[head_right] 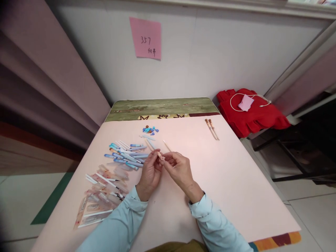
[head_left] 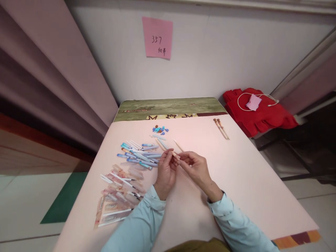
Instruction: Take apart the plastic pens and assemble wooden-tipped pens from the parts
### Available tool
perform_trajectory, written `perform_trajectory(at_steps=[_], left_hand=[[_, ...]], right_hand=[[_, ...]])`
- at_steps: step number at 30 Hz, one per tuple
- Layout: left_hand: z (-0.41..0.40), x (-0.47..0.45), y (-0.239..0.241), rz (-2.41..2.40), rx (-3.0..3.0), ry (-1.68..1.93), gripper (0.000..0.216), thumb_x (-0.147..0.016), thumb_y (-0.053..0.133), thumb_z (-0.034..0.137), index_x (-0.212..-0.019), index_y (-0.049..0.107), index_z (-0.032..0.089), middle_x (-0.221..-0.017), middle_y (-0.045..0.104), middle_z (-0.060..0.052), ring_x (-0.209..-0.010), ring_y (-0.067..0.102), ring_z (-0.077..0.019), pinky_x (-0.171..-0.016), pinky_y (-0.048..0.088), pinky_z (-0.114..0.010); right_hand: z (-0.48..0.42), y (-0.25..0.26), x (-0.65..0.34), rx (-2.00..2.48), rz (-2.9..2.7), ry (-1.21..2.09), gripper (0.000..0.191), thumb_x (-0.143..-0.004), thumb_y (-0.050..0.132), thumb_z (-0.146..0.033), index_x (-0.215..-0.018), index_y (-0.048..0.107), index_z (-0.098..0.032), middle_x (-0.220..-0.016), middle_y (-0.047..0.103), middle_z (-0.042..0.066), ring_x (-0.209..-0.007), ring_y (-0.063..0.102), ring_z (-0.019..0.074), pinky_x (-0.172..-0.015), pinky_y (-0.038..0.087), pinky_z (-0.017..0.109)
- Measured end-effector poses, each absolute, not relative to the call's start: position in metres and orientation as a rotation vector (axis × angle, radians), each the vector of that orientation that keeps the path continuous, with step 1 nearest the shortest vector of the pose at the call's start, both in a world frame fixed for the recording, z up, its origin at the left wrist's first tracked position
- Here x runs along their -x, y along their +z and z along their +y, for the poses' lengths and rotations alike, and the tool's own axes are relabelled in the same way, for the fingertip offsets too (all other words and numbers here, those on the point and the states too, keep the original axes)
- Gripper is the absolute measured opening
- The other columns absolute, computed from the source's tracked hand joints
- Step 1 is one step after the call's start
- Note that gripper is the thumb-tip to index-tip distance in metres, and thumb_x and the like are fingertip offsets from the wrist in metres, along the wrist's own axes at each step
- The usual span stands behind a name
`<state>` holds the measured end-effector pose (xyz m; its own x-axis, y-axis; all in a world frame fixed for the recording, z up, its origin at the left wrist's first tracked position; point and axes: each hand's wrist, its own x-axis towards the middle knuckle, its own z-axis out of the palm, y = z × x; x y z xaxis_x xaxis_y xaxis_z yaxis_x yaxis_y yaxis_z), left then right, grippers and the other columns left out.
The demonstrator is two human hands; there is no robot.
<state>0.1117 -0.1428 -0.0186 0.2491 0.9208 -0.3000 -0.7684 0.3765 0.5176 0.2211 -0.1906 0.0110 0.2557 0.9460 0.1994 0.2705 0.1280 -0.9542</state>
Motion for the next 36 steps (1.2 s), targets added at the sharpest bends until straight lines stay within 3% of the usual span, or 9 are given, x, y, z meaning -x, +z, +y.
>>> perform_trajectory(at_steps=[13,18,25,36], left_hand=[[-0.147,-0.112,-0.019,0.526,-0.279,0.985,0.012,-0.076,0.074,0.023,-0.080,0.068,0.014,-0.074,0.067,0.001,-0.070,0.064,-0.0110,-0.072,0.053,-0.024],[-0.149,-0.112,-0.012,0.506,-0.197,0.864,0.008,-0.076,0.073,0.019,-0.078,0.069,0.013,-0.080,0.069,-0.003,-0.077,0.066,-0.0129,-0.072,0.053,-0.022],[-0.149,-0.112,-0.012,0.578,-0.276,0.861,0.010,-0.080,0.070,0.025,-0.077,0.069,0.016,-0.079,0.070,-0.004,-0.077,0.066,-0.0163,-0.073,0.055,-0.028],[-0.144,-0.110,-0.022,0.514,-0.192,1.004,0.013,-0.077,0.075,0.020,-0.086,0.069,0.014,-0.078,0.069,-0.001,-0.063,0.061,-0.0059,-0.061,0.051,-0.016]], right_hand=[[-0.200,0.018,-0.205,1.401,-1.387,0.260,0.011,-0.090,0.060,-0.024,-0.095,0.071,-0.023,-0.085,0.071,0.004,-0.074,0.065,0.0139,-0.066,0.054,0.025],[-0.202,0.019,-0.206,1.373,-1.452,0.153,0.021,-0.091,0.058,-0.019,-0.109,0.068,-0.024,-0.089,0.072,0.004,-0.076,0.067,0.0140,-0.067,0.055,0.025],[-0.203,0.018,-0.206,1.386,-1.440,0.114,0.021,-0.090,0.059,-0.021,-0.109,0.068,-0.026,-0.086,0.071,0.002,-0.071,0.066,0.0132,-0.065,0.055,0.024],[-0.202,0.024,-0.208,1.423,-1.303,0.156,0.009,-0.087,0.059,-0.021,-0.095,0.064,-0.021,-0.075,0.065,0.000,-0.056,0.056,0.0105,-0.055,0.049,0.023]])
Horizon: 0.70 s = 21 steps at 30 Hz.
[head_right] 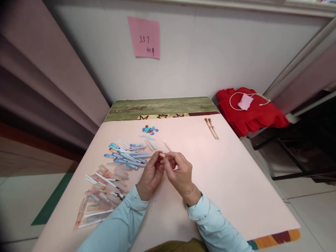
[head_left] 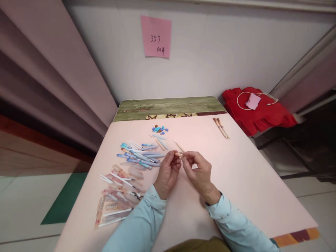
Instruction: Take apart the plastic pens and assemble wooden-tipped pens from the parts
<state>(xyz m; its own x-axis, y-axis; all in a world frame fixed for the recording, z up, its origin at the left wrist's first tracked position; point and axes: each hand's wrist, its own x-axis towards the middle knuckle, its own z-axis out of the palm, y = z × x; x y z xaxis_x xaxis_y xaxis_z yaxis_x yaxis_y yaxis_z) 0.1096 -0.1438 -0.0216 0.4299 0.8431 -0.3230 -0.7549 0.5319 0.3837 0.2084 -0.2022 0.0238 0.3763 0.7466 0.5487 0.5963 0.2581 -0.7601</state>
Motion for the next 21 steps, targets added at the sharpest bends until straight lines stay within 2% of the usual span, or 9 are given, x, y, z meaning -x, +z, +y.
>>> perform_trajectory(at_steps=[7,12,16,21], left_hand=[[-0.1482,-0.1116,-0.0203,0.507,-0.268,1.018,0.012,-0.081,0.073,0.023,-0.085,0.068,0.014,-0.079,0.068,-0.001,-0.065,0.061,-0.0064,-0.062,0.050,-0.017],[-0.1452,-0.1104,-0.0205,0.500,-0.211,0.969,0.013,-0.081,0.072,0.024,-0.080,0.065,0.014,-0.078,0.068,-0.001,-0.070,0.063,-0.0082,-0.065,0.050,-0.018],[-0.1446,-0.1102,-0.0245,0.500,-0.132,0.889,0.013,-0.080,0.073,0.022,-0.079,0.062,0.014,-0.071,0.063,0.003,-0.059,0.057,-0.0044,-0.059,0.047,-0.015],[-0.1486,-0.1128,-0.0219,0.557,-0.135,0.826,0.013,-0.082,0.070,0.025,-0.078,0.063,0.015,-0.069,0.063,0.003,-0.057,0.056,-0.0056,-0.060,0.048,-0.017]], right_hand=[[-0.2026,0.0241,-0.2088,1.399,-1.240,0.186,0.008,-0.086,0.061,-0.021,-0.094,0.064,-0.021,-0.072,0.064,-0.001,-0.055,0.055,0.0102,-0.056,0.049,0.024],[-0.2038,0.0229,-0.2078,1.358,-1.321,0.214,0.023,-0.084,0.065,-0.018,-0.107,0.064,-0.022,-0.080,0.066,0.000,-0.060,0.059,0.0107,-0.062,0.052,0.025],[-0.2038,0.0230,-0.2071,1.328,-1.358,0.168,0.022,-0.086,0.064,-0.016,-0.107,0.066,-0.023,-0.079,0.067,0.000,-0.061,0.059,0.0109,-0.060,0.052,0.024],[-0.2042,0.0240,-0.2071,1.283,-1.414,0.163,0.023,-0.087,0.063,-0.014,-0.108,0.069,-0.024,-0.084,0.069,0.002,-0.067,0.061,0.0117,-0.059,0.051,0.023]])
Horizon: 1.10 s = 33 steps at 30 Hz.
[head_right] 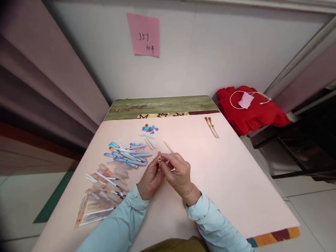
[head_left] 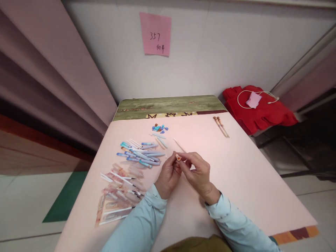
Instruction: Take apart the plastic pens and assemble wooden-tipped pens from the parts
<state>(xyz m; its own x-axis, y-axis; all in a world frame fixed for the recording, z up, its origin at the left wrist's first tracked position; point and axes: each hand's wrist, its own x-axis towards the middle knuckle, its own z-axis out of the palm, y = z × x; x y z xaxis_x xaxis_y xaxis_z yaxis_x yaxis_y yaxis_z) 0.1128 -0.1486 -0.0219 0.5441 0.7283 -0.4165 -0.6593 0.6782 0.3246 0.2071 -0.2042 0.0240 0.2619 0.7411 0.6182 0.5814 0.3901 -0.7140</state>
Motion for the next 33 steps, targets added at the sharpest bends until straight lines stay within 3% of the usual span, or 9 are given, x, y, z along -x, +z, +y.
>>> perform_trajectory(at_steps=[8,10,13,16,19,24,27,33], left_hand=[[-0.153,-0.114,-0.011,0.524,-0.184,0.833,0.015,-0.082,0.071,0.024,-0.077,0.062,0.013,-0.067,0.062,0.002,-0.053,0.052,-0.0042,-0.050,0.043,-0.014],[-0.156,-0.113,-0.009,0.509,-0.187,0.837,0.017,-0.081,0.072,0.024,-0.077,0.061,0.012,-0.066,0.061,0.002,-0.051,0.050,-0.0027,-0.048,0.041,-0.012],[-0.162,-0.110,-0.007,0.428,-0.294,0.727,0.022,-0.080,0.073,0.029,-0.075,0.059,0.012,-0.059,0.059,0.003,-0.043,0.046,-0.0023,-0.041,0.034,-0.012],[-0.168,-0.105,-0.008,0.279,-0.463,0.538,0.028,-0.081,0.071,0.039,-0.076,0.059,0.014,-0.053,0.060,0.001,-0.035,0.045,-0.0058,-0.034,0.030,-0.015],[-0.169,-0.099,-0.012,0.162,-0.537,0.420,0.034,-0.079,0.071,0.046,-0.076,0.058,0.015,-0.052,0.062,-0.002,-0.033,0.049,-0.0095,-0.032,0.031,-0.017],[-0.167,-0.091,-0.017,0.001,-0.549,0.357,0.038,-0.073,0.076,0.047,-0.069,0.058,0.014,-0.050,0.063,-0.003,-0.034,0.051,-0.0110,-0.034,0.035,-0.017],[-0.166,-0.088,-0.017,-0.058,-0.596,0.263,0.038,-0.073,0.076,0.047,-0.069,0.060,0.013,-0.051,0.065,-0.006,-0.036,0.056,-0.0145,-0.033,0.038,-0.019],[-0.163,-0.086,-0.018,-0.065,-0.612,0.211,0.039,-0.071,0.078,0.047,-0.072,0.060,0.013,-0.054,0.066,-0.007,-0.038,0.058,-0.0158,-0.033,0.039,-0.020]], right_hand=[[-0.206,0.024,-0.211,1.309,-1.381,0.111,0.014,-0.085,0.066,-0.017,-0.098,0.069,-0.021,-0.081,0.067,0.002,-0.059,0.055,0.0108,-0.057,0.049,0.025],[-0.205,0.021,-0.213,1.305,-1.294,0.187,0.012,-0.089,0.062,-0.023,-0.098,0.069,-0.020,-0.081,0.066,0.003,-0.061,0.056,0.0117,-0.058,0.049,0.026],[-0.203,0.014,-0.216,1.309,-1.010,0.377,0.023,-0.098,0.046,-0.032,-0.102,0.065,-0.019,-0.079,0.064,0.002,-0.056,0.054,0.0107,-0.054,0.047,0.025],[-0.198,0.004,-0.219,1.392,-0.926,0.443,0.022,-0.094,0.053,-0.037,-0.095,0.065,-0.018,-0.076,0.063,0.000,-0.053,0.051,0.0101,-0.051,0.044,0.023],[-0.185,-0.003,-0.219,1.487,-1.142,0.457,0.017,-0.089,0.062,-0.035,-0.090,0.069,-0.020,-0.078,0.065,0.001,-0.060,0.055,0.0120,-0.056,0.045,0.024],[-0.143,0.003,-0.211,1.527,-1.777,0.365,0.012,-0.090,0.061,-0.028,-0.092,0.073,-0.024,-0.086,0.067,0.001,-0.069,0.060,0.0128,-0.064,0.044,0.024],[-0.119,0.007,-0.201,1.523,-2.079,0.297,0.015,-0.093,0.058,-0.028,-0.096,0.072,-0.026,-0.094,0.068,0.001,-0.079,0.062,0.0137,-0.067,0.041,0.024],[-0.093,0.004,-0.186,1.466,-2.528,0.081,0.028,-0.102,0.041,-0.032,-0.106,0.068,-0.025,-0.098,0.065,0.004,-0.080,0.060,0.0149,-0.062,0.035,0.025]])
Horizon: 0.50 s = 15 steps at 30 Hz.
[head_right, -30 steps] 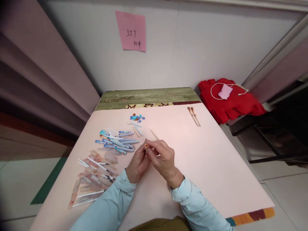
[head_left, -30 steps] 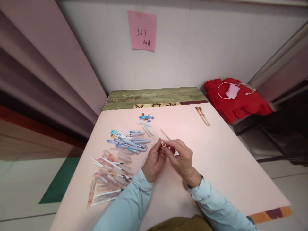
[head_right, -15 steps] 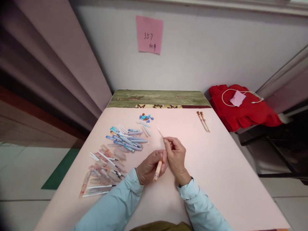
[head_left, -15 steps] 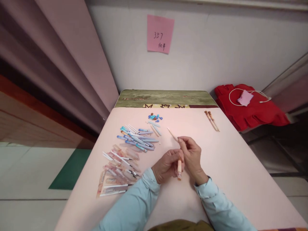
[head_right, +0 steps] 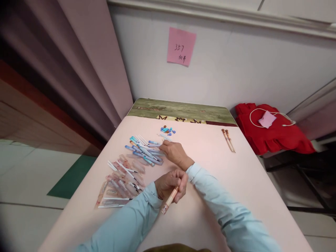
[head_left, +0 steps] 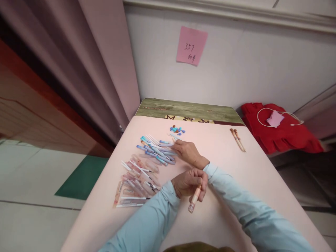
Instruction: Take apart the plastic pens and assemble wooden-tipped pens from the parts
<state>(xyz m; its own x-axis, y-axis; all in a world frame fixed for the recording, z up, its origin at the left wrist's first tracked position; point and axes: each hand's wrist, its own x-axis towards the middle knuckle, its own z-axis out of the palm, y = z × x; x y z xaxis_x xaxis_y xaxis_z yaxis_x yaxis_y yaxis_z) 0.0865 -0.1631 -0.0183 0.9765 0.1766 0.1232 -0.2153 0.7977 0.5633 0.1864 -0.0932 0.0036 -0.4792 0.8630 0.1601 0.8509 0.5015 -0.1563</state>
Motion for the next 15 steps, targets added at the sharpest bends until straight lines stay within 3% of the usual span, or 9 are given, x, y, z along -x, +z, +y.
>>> perform_trajectory(at_steps=[15], left_hand=[[-0.162,-0.084,-0.012,0.034,-0.635,0.172,0.045,-0.064,0.081,0.052,-0.069,0.059,0.013,-0.054,0.065,-0.006,-0.037,0.057,-0.0144,-0.033,0.040,-0.020]], right_hand=[[-0.057,0.015,-0.185,0.836,-3.084,-0.269,0.021,-0.100,0.039,-0.016,-0.100,0.060,-0.013,-0.094,0.061,0.009,-0.068,0.056,0.0146,-0.063,0.039,0.028]])
